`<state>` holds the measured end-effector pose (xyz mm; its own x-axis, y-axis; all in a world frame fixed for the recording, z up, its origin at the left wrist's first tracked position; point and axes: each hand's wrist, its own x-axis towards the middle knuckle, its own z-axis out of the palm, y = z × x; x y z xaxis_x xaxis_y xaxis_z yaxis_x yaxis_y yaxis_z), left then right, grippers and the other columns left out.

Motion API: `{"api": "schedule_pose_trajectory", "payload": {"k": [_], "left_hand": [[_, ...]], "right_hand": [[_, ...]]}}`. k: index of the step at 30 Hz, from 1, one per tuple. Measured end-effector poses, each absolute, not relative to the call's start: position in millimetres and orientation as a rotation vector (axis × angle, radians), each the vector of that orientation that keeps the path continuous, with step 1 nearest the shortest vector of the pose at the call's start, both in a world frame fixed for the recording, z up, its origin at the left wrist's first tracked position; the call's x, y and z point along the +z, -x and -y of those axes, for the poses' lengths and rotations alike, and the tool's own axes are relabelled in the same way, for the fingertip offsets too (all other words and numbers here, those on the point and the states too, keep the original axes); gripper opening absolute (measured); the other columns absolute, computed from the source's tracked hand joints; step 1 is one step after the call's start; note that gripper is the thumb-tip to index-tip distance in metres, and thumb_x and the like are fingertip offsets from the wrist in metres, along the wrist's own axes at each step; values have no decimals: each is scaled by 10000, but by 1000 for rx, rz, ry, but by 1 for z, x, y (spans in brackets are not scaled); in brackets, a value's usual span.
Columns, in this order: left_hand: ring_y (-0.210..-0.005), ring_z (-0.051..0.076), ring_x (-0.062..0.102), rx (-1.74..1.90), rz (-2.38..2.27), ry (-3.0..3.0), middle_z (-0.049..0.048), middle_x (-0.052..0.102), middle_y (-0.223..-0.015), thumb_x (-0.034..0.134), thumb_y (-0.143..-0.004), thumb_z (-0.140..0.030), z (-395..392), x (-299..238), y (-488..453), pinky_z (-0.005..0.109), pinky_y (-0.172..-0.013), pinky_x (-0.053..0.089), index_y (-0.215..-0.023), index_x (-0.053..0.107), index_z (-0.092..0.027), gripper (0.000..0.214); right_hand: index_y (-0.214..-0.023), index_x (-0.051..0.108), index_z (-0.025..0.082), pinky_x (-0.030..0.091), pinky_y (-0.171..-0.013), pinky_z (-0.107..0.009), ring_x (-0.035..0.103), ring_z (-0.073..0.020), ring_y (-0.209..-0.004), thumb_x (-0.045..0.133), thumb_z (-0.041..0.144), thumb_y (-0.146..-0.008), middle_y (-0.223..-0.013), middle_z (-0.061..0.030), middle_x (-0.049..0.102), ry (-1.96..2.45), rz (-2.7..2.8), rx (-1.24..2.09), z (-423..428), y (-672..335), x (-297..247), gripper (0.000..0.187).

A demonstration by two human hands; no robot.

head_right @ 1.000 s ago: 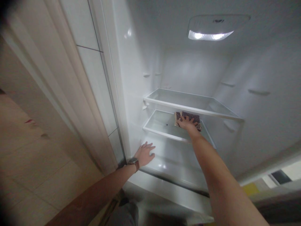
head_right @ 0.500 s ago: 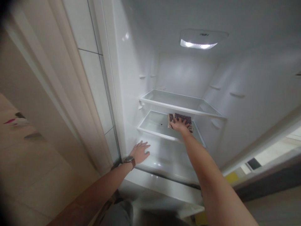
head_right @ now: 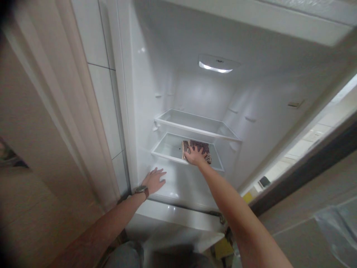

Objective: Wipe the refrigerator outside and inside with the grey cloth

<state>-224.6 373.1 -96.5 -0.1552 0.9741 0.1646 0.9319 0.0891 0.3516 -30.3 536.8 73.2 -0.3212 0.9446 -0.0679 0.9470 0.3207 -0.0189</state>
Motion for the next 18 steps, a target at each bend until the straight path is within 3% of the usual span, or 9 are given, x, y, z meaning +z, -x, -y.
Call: {"api": "schedule_pose_trajectory", "payload": {"k": [3,18], "left_hand": [[-1532,316,337,572,-2243,-1972,-21,497,-1592,548,-905,-426,-373,-95,224,480,-1228,311,-1455,605,-338,560],[-1528,340,334,542,-2231,-1985,-3,476,-1608,529,-915,-438,-373,-95,225,496,-1233,299,-1479,585,-319,579]], "right_hand": [[-1619,255,429,112,-1180,-763,61,-501,-1563,273,675,-932,-1731,-32,146,-1857,-2550,-196,-523,31,75,729],[-1619,262,403,134,-1167,-769,111,-507,-1550,288,706,-914,-1721,-56,168,-1855,-2560,-165,-534,39,75,768]]}}
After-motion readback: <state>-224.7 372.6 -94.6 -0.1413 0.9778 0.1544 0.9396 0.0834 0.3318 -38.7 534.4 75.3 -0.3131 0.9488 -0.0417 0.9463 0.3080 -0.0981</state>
